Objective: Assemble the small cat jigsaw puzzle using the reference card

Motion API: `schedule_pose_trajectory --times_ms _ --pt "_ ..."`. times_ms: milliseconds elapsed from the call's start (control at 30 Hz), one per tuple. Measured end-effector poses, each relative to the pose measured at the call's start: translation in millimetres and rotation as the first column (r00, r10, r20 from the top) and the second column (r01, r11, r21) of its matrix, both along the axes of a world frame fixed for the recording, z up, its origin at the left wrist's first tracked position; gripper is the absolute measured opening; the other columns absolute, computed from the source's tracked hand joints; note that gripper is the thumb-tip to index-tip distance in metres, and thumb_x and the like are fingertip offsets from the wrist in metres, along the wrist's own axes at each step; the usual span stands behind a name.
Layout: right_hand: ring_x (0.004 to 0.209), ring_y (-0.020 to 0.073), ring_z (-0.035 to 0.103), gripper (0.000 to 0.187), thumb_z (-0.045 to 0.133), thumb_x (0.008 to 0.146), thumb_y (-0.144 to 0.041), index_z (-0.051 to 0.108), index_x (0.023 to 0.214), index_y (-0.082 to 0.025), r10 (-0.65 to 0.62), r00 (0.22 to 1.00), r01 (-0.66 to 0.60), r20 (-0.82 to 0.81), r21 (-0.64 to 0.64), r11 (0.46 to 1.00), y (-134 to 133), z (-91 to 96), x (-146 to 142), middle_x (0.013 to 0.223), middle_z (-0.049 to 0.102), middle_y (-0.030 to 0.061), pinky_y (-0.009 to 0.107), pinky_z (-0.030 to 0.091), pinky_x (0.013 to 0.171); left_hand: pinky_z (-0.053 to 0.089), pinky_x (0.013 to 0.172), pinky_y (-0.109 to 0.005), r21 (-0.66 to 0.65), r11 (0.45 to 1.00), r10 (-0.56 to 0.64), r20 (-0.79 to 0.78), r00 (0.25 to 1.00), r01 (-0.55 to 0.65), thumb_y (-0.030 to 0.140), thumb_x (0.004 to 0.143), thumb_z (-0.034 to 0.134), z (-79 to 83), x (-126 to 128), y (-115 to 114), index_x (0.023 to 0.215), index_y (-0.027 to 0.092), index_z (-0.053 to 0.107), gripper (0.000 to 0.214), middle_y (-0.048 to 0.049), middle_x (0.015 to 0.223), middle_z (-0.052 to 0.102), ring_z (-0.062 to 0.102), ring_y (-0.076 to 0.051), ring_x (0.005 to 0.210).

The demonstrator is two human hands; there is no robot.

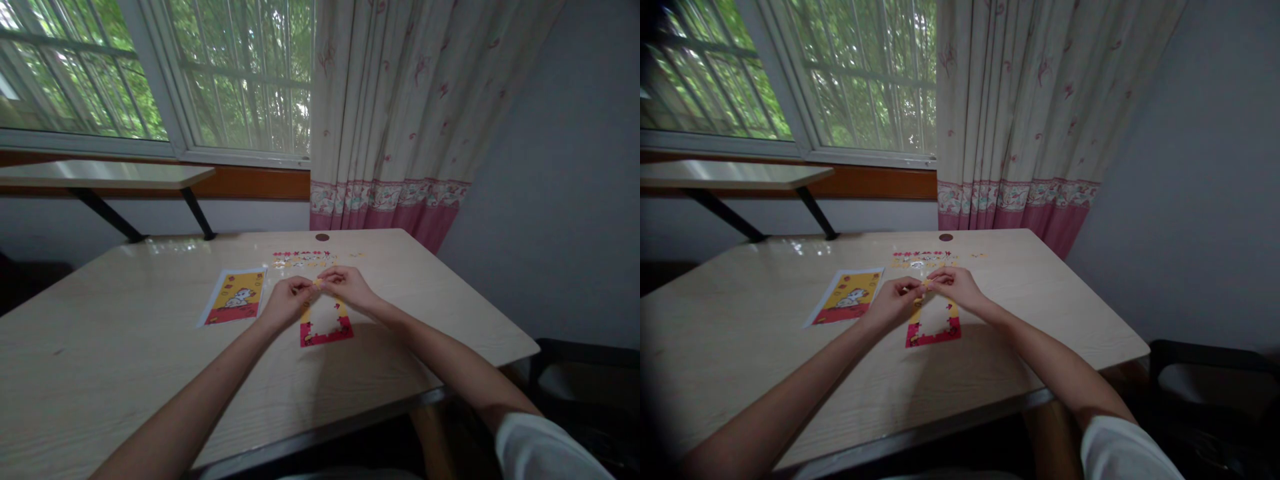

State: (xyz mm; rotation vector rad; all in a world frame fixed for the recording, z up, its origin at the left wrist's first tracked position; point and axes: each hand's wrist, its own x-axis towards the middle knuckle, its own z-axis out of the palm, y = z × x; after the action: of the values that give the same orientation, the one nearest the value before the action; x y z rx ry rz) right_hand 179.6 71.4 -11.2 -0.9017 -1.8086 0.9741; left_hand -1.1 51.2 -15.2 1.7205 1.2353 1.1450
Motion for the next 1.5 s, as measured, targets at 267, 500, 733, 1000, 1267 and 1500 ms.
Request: schedule_pose_trajectory --times_ms 267,500,733,1000,1267,1500 --pt "0.081 0.0161 0.061 0.019 0.065 0.081 -0.033 0.070 0.095 -0.021 -0.229 0.919 0.004 0.322 0.573 0.820 -7.7 12.4 8.1 0.085 0.071 0.0044 0.031 0.041 0.078 0.041 0.059 -0.028 -0.041 0.998 -0.034 0.094 0.995 0.038 0.039 0.068 0.062 2.1 -0.7 1.2 0.070 0.014 0.068 0.027 -0.0031 0.062 0.064 0.054 -0.014 0.057" --pt "0.083 0.0168 0.059 0.022 0.057 0.088 -0.036 0.070 0.098 -0.022 -0.366 0.899 0.086 0.240 0.723 0.685 -5.3 17.7 19.1 0.089 0.071 0.0047 0.032 0.038 0.080 0.045 0.067 -0.030 0.130 0.988 0.100 -0.124 0.987 -0.084 0.039 0.078 0.053 -5.0 -11.4 10.3 0.081 0.016 0.069 0.028 -0.0056 0.079 0.068 0.058 -0.018 0.070" --pt "0.086 0.0168 0.060 0.018 0.065 0.082 -0.031 0.070 0.096 -0.021 -0.342 0.908 0.132 0.242 0.609 0.782 8.8 10.1 27.1 0.090 0.070 0.0049 0.032 0.039 0.082 0.043 0.087 -0.038 0.320 0.947 0.198 -0.579 0.791 -0.003 0.027 0.080 0.046 -5.6 -31.5 14.4 0.094 0.014 0.070 0.030 -0.0109 0.095 0.065 0.057 -0.025 0.094" --pt "0.089 0.0176 0.061 0.014 0.070 0.075 -0.031 0.073 0.085 -0.021 -0.202 0.858 0.067 0.472 0.287 0.956 34.4 -22.4 34.1 0.091 0.070 0.0042 0.030 0.041 0.083 0.044 0.086 -0.039 0.298 0.954 0.192 -0.682 0.706 0.030 0.033 0.084 0.042 -4.1 -31.6 12.4 0.100 0.018 0.071 0.036 -0.0100 0.098 0.064 0.057 -0.026 0.093" --pt "0.089 0.0177 0.059 0.020 0.069 0.076 -0.035 0.073 0.092 -0.024 -0.236 0.803 0.064 0.548 0.314 0.947 35.4 -25.2 36.3 0.095 0.068 0.0047 0.031 0.042 0.082 0.045 0.084 -0.037 0.283 0.958 0.178 -0.706 0.686 0.043 0.032 0.084 0.044 -4.6 -31.6 12.8 0.099 0.016 0.071 0.035 -0.0106 0.096 0.064 0.057 -0.025 0.092" --pt "0.089 0.0172 0.058 0.014 0.065 0.081 -0.031 0.073 0.089 -0.023 -0.275 0.793 0.056 0.544 0.385 0.921 30.0 -20.8 29.4 0.094 0.069 0.0044 0.032 0.039 0.084 0.044 0.083 -0.038 0.276 0.959 0.162 -0.716 0.679 0.062 0.033 0.084 0.045 -4.3 -31.2 13.0 0.097 0.017 0.072 0.034 -0.0111 0.095 0.064 0.057 -0.026 0.091"
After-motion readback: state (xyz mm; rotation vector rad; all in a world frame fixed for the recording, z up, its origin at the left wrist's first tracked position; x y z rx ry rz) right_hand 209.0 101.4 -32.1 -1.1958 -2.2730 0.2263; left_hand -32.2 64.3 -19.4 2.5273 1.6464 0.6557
